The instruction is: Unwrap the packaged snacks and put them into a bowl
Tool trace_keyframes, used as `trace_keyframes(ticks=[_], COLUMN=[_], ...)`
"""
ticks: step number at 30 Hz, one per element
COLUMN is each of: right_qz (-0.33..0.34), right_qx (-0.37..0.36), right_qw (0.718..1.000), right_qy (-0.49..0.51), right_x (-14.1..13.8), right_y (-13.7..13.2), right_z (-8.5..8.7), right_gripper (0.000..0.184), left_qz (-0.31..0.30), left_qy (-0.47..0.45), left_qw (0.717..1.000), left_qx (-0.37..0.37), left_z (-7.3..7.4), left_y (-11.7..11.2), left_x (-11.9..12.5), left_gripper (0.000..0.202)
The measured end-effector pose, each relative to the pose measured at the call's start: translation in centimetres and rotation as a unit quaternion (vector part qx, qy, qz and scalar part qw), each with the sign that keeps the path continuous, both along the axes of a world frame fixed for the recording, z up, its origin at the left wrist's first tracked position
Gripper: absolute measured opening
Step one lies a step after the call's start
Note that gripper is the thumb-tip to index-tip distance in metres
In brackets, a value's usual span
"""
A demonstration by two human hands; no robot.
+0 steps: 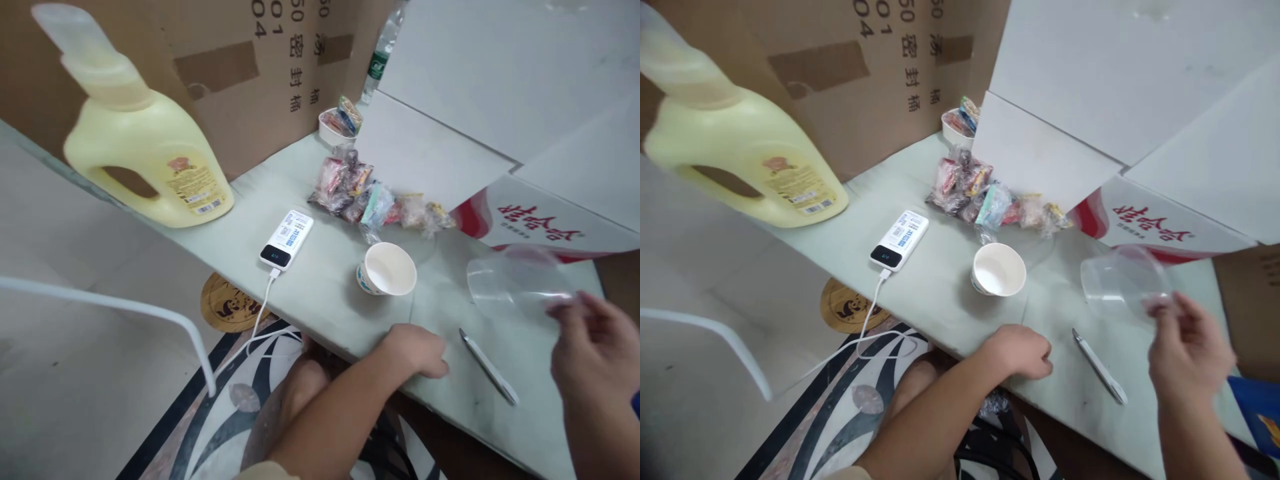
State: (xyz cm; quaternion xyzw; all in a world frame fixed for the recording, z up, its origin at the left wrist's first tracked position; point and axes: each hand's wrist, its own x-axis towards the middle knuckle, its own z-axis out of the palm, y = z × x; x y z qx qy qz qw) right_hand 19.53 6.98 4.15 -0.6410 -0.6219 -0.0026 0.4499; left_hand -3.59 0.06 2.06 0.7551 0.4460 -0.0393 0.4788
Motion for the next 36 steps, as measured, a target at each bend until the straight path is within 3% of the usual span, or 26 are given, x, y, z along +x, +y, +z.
trace_keyframes(ticks=[3, 6, 9, 13, 16, 19, 21, 23, 25, 30, 33, 36], right_qz=[0.028, 0.135, 0.221, 0.208, 0.221, 0.236, 0.185, 0.164, 0.155, 0.137, 0.118, 0.118], right_qx=[-0.039, -0.054, -0.032, -0.042, -0.118, -0.190, -0.241, -0.262, -0.267, -0.273, -0.264, -0.232], right_qw=[0.983, 0.950, 0.932, 0.955, 0.958, 0.946, 0.937, 0.933, 0.933, 0.933, 0.942, 0.965], right_qy=[-0.177, -0.278, -0.286, -0.206, -0.137, -0.119, -0.174, -0.185, -0.184, -0.190, -0.167, -0.044], right_x=[3.8, 5.1, 5.0, 2.3, -2.6, -7.9, -10.6, -12.2, -12.8, -11.8, -10.2, -7.6], right_y=[-3.2, -3.8, -4.0, -2.7, 2.8, 11.4, 16.5, 19.7, 20.9, 20.1, 18.5, 15.2], right_z=[-2.9, -4.1, -2.9, 0.5, 1.4, 0.5, -0.6, -1.7, -2.7, -3.1, -1.5, 0.7], right_gripper=[0.043, 0.038, 0.032, 0.025, 0.027, 0.034, 0.046, 0.050, 0.047, 0.038, 0.033, 0.033], left_qz=[-0.017, -0.035, -0.043, -0.031, -0.026, -0.036, -0.039, -0.032, -0.026, -0.019, -0.027, -0.010], left_qy=[0.017, 0.033, 0.046, 0.048, 0.042, 0.026, 0.021, 0.025, 0.030, 0.033, 0.016, -0.024], left_qw=[1.000, 0.999, 0.998, 0.998, 0.999, 0.999, 0.999, 0.999, 0.999, 0.999, 0.999, 0.999], left_qx=[0.010, 0.022, 0.024, 0.015, 0.015, 0.015, 0.013, 0.013, 0.013, 0.011, 0.015, 0.023], left_z=[-0.1, -0.4, -0.7, -0.6, -0.4, -0.3, -0.4, -0.6, -0.8, -0.6, -0.6, -1.0], left_y=[0.2, 0.4, 0.3, 0.5, 1.0, 1.3, 1.5, 1.6, 1.7, 1.8, 1.7, 1.7], left_x=[1.5, 3.1, 4.0, 4.1, 4.2, 4.3, 4.3, 4.0, 3.7, 3.2, 3.6, 4.3], left_gripper=[0.044, 0.043, 0.043, 0.042, 0.039, 0.038, 0.038, 0.038, 0.037, 0.035, 0.032, 0.028])
